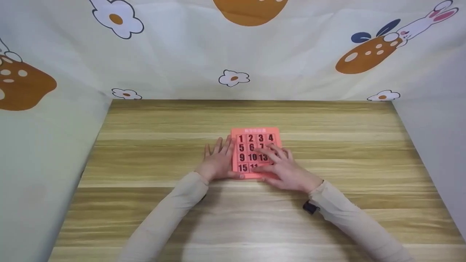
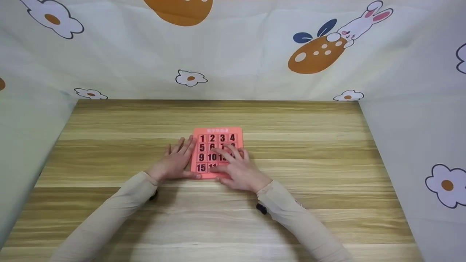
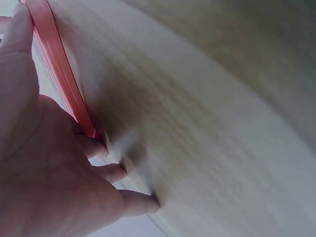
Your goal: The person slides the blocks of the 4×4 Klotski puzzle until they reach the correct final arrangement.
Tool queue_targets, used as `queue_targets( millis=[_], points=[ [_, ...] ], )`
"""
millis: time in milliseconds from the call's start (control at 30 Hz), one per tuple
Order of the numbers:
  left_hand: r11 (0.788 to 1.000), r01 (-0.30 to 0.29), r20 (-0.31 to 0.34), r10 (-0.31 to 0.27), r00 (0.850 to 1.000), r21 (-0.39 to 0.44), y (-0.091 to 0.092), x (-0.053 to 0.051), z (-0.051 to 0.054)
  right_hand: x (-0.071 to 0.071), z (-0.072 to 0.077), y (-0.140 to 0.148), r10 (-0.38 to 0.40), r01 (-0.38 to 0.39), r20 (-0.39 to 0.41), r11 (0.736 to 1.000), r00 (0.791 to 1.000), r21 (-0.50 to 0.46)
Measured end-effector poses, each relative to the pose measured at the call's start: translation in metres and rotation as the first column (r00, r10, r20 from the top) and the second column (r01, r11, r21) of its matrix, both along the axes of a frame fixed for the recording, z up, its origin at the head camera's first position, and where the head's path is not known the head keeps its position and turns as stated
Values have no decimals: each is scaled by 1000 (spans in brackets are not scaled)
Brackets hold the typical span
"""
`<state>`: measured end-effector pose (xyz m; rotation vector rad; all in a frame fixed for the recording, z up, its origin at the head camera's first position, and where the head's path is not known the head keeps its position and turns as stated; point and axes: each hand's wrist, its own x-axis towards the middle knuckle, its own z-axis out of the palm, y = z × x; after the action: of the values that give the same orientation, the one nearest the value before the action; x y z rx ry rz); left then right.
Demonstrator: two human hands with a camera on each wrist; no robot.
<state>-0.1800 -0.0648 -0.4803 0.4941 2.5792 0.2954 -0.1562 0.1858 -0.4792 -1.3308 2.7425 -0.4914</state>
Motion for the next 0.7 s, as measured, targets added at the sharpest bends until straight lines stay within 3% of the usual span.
queue_targets(
  millis=[200,467,700],
  points=[
    [1000,-7,5,7,1000,-2,1,0,-2,-1,2,8,-49,48,-24,998,999,-47],
    [1000,-9,11,9,1000,-4,1,1,0,-6,0,12,-155,155,-64,988,986,-6],
    [1000,-6,-4,6,1000,-9,0,0,-1,-1,0,8,-27,27,-17,999,999,24]
  ],
)
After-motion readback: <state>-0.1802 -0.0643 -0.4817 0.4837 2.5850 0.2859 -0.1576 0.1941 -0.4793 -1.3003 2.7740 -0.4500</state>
